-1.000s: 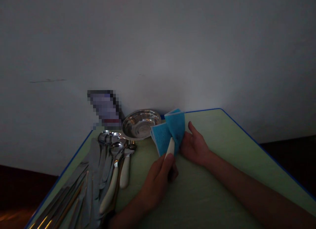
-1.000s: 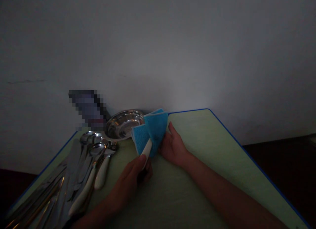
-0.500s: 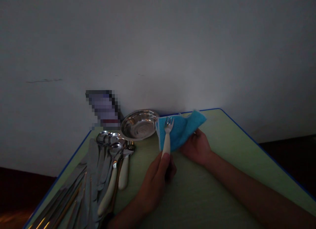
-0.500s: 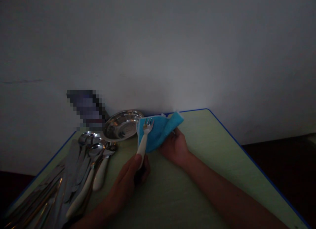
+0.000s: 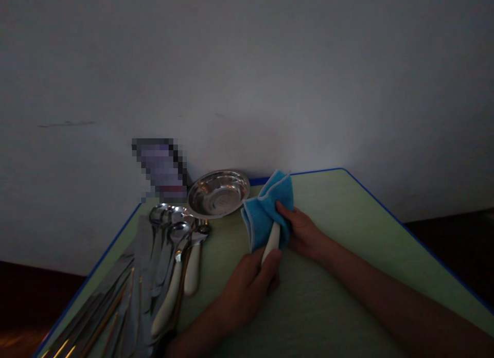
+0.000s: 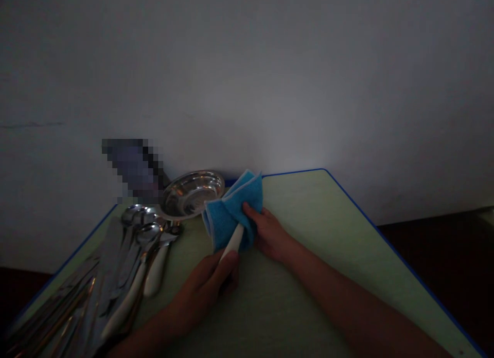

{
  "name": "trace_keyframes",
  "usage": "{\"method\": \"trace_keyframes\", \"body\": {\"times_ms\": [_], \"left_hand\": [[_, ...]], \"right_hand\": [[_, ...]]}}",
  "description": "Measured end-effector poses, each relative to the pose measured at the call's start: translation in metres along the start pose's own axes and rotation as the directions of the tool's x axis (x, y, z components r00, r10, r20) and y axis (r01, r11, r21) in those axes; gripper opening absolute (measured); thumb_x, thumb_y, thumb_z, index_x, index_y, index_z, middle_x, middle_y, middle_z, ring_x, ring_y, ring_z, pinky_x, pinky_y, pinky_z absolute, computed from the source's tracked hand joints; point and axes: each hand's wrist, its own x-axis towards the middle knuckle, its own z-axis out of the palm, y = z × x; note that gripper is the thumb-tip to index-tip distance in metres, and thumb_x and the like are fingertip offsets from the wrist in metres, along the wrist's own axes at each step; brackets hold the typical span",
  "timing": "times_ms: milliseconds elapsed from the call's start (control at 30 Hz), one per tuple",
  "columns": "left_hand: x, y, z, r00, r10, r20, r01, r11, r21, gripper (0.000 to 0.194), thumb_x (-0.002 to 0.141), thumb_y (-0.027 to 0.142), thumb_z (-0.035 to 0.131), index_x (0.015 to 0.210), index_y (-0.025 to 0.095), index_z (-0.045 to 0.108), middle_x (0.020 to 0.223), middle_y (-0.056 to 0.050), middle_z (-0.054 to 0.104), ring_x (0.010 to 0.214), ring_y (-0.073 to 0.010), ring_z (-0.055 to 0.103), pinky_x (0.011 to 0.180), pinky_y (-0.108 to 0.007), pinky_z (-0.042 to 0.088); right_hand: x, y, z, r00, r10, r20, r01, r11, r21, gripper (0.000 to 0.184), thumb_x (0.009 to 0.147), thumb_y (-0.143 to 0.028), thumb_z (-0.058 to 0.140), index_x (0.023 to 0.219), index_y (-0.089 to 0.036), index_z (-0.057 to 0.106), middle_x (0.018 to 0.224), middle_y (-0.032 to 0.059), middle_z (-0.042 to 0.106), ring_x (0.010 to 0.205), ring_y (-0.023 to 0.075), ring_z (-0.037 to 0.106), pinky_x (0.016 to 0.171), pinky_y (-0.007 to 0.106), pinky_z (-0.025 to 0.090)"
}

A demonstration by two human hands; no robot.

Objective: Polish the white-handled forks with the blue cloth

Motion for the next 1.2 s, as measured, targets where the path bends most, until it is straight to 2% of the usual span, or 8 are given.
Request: {"method": "trace_keyframes", "body": {"times_ms": [200,367,433,567,733,867,1000,1200], "left_hand": [[-0.001,0.001,0.000,1.000,-0.003,-0.006,0.003,0.998,-0.063,0.044,0.090,0.047,0.032,0.059,0.017,0.043,0.054,0.004,0.041,0.052,-0.0095,0.038,0.052,-0.022,0.030],[-0.002,0.001,0.001,1.000,-0.018,0.009,0.020,0.940,-0.339,0.033,0.090,0.044,0.032,0.078,0.017,0.048,0.057,0.005,0.042,0.050,-0.0091,0.036,0.047,-0.021,0.027],[-0.003,0.000,0.001,1.000,-0.006,0.010,0.009,0.926,-0.378,0.032,0.091,0.041,0.030,0.084,0.017,0.048,0.054,0.005,0.042,0.047,-0.0092,0.035,0.045,-0.021,0.026],[-0.003,-0.002,0.003,0.999,0.004,-0.050,-0.019,0.950,-0.312,0.033,0.092,0.041,0.030,0.083,0.016,0.050,0.055,0.005,0.043,0.048,-0.0094,0.037,0.047,-0.022,0.029],[-0.002,-0.001,0.004,0.997,0.005,-0.076,-0.021,0.978,-0.208,0.031,0.092,0.039,0.030,0.084,0.017,0.051,0.053,0.007,0.041,0.046,-0.0090,0.036,0.049,-0.022,0.031],[-0.002,0.001,0.003,0.997,-0.009,-0.075,-0.003,0.987,-0.162,0.031,0.090,0.039,0.034,0.080,0.016,0.054,0.054,0.006,0.042,0.049,-0.0096,0.038,0.049,-0.022,0.031],[-0.002,-0.001,0.001,0.999,-0.026,-0.042,0.017,0.977,-0.213,0.031,0.088,0.039,0.036,0.079,0.016,0.055,0.053,0.006,0.041,0.048,-0.0096,0.037,0.047,-0.022,0.029],[-0.001,-0.004,0.002,1.000,-0.012,-0.015,0.007,0.944,-0.331,0.029,0.087,0.035,0.034,0.076,0.015,0.052,0.049,0.005,0.039,0.044,-0.0095,0.034,0.044,-0.022,0.026]], "right_hand": [[0.002,-0.002,0.003,0.996,0.058,-0.067,-0.051,0.994,0.101,0.046,0.078,-0.057,0.049,0.096,-0.018,0.063,0.081,0.0051,0.070,0.087,0.0188,0.063,0.086,0.035,0.045],[0.003,-0.007,0.004,0.991,0.085,-0.105,-0.066,0.983,0.174,0.046,0.083,-0.056,0.040,0.098,-0.018,0.061,0.081,0.0052,0.069,0.087,0.0187,0.063,0.084,0.035,0.046],[0.003,-0.008,0.004,0.990,0.101,-0.102,-0.080,0.978,0.191,0.046,0.084,-0.055,0.038,0.099,-0.018,0.061,0.081,0.0052,0.069,0.086,0.0190,0.063,0.082,0.036,0.046],[0.004,-0.009,0.003,0.991,0.104,-0.087,-0.086,0.979,0.187,0.043,0.083,-0.053,0.042,0.097,-0.017,0.062,0.080,0.0054,0.069,0.084,0.0190,0.063,0.081,0.035,0.047],[0.003,-0.010,0.005,0.989,0.116,-0.087,-0.100,0.979,0.176,0.029,0.086,-0.039,0.045,0.088,-0.016,0.062,0.074,0.0036,0.069,0.080,0.0168,0.063,0.082,0.032,0.046],[0.002,-0.010,0.006,0.988,0.136,-0.067,-0.126,0.984,0.130,0.030,0.086,-0.038,0.045,0.080,-0.015,0.063,0.066,0.0033,0.067,0.070,0.0167,0.063,0.080,0.032,0.047],[0.001,-0.009,0.005,0.987,0.147,-0.057,-0.142,0.986,0.088,0.031,0.085,-0.041,0.046,0.078,-0.015,0.062,0.060,0.0021,0.064,0.061,0.0158,0.061,0.077,0.033,0.047],[0.000,-0.010,0.006,0.986,0.162,-0.050,-0.157,0.984,0.080,0.031,0.087,-0.039,0.044,0.077,-0.016,0.062,0.062,0.0015,0.065,0.059,0.0142,0.060,0.076,0.031,0.048]]}}
